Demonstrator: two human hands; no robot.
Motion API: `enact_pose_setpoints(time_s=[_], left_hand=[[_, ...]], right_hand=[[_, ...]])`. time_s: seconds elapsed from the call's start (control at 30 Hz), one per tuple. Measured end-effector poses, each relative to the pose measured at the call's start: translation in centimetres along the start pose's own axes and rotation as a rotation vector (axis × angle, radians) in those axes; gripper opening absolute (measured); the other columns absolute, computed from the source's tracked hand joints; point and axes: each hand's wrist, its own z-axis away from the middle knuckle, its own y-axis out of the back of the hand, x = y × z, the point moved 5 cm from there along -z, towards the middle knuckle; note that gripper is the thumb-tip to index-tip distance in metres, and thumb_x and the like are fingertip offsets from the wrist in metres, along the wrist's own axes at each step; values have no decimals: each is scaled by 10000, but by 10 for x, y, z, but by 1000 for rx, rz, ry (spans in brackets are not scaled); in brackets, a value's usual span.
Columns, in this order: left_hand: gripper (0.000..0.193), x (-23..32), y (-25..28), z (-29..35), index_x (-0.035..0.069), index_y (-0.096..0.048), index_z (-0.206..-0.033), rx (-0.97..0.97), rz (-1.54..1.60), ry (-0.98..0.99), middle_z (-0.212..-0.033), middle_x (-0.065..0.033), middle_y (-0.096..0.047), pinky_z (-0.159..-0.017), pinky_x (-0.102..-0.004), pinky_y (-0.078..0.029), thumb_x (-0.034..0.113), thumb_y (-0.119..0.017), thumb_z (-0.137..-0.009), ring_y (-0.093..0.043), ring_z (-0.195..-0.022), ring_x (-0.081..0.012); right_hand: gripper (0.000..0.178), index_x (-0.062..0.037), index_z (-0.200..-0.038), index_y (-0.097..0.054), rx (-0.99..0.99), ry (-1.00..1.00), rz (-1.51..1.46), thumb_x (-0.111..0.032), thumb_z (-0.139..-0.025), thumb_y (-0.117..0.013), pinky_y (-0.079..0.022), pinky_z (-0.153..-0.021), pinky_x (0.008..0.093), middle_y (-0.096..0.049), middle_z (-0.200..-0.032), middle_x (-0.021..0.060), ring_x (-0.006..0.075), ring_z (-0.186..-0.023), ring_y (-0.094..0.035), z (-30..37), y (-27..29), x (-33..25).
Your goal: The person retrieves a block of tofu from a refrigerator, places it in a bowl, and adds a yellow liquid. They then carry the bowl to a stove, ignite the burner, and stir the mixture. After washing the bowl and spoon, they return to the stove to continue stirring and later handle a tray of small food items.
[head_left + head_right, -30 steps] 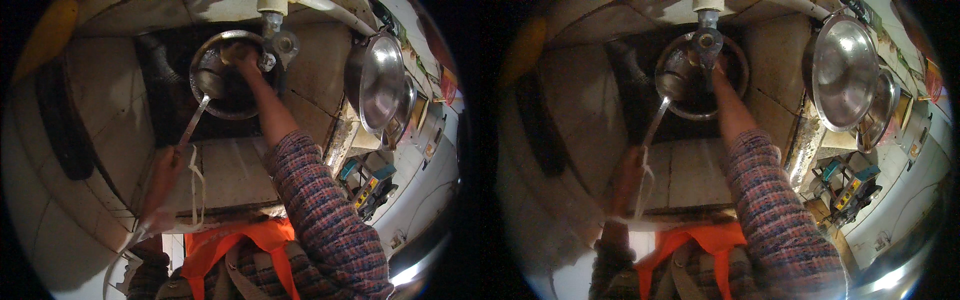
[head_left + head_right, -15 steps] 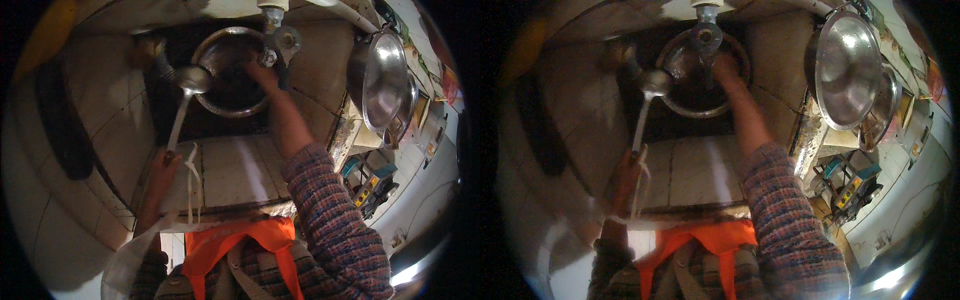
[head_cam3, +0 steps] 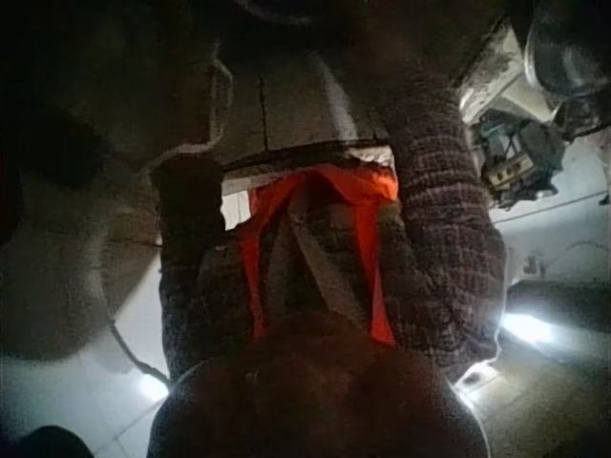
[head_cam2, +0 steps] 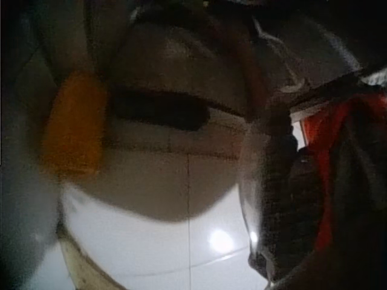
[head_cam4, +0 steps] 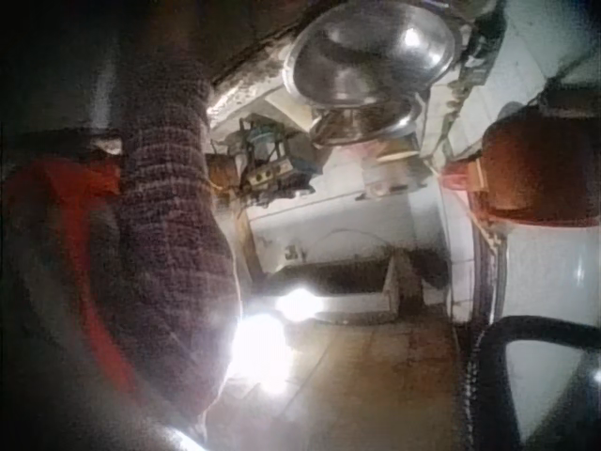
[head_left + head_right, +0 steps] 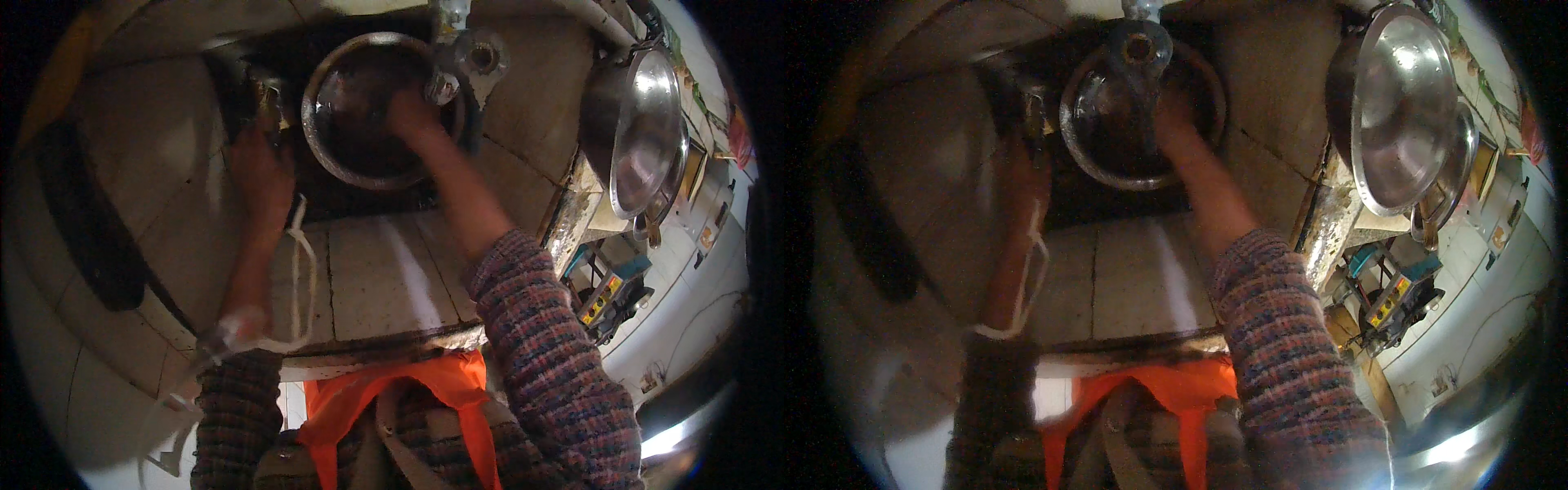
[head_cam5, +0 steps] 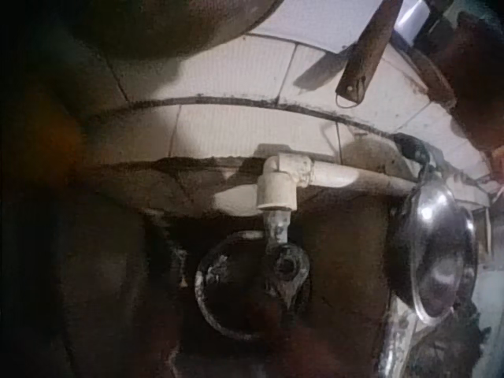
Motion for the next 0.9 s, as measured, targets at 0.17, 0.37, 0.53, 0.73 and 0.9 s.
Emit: enact_pose_setpoints(time_s=[0.17, 0.37, 0.53, 0.73, 0.9], left_hand=[[422, 9, -85, -44, -36, -457, -1165, -379, 359, 155, -1079, -266, -562, -813, -474, -449, 177, -589, -825, -548, -973, -434], [235, -20, -110, 13, 10, -545, -914, -470, 416, 391, -870, -246, -615, -697, -464, -478, 178, -638, -778, -605, -827, -414], [232, -13, -86, 21, -2, -538, -902, -363, 584, 347, -825, -255, -603, -669, -467, -469, 153, -642, -765, -602, -791, -422], [186, 18, -43, 7, -22, -529, -866, -170, 493, 256, -817, -262, -591, -653, -475, -453, 113, -608, -766, -581, -808, -446], [185, 35, -23, -1, -24, -535, -859, -24, 421, 227, -811, -273, -589, -650, -458, -466, 126, -600, -773, -579, -806, -451]], right_hand=[[499, -35, -1306, -447, 258, 56, 184, -189, -844, -552, -364, -1017, 483, -388, -1372, 236, 384, -1218, -439, 42, -9, -16], [566, -50, -1377, -348, 62, -256, -911, -121, -848, -536, -314, -1056, 412, -414, -1365, 222, 325, -1260, -406, 9, -78, -62], [416, -22, -1228, -526, 122, 34, -392, -198, -852, -552, -349, -1019, 413, -486, -1290, 233, 331, -1191, -468, 29, -79, -68], [405, -45, -1255, -518, 241, 89, 38, -242, -907, -456, -387, -981, 411, -510, -1276, 201, 340, -1105, -535, 71, -66, -1], [429, -47, -1253, -523, -509, -59, -1147, -247, -873, -524, -359, -1001, 393, -510, -1288, 172, 301, -1119, -508, 91, -91, -67]])
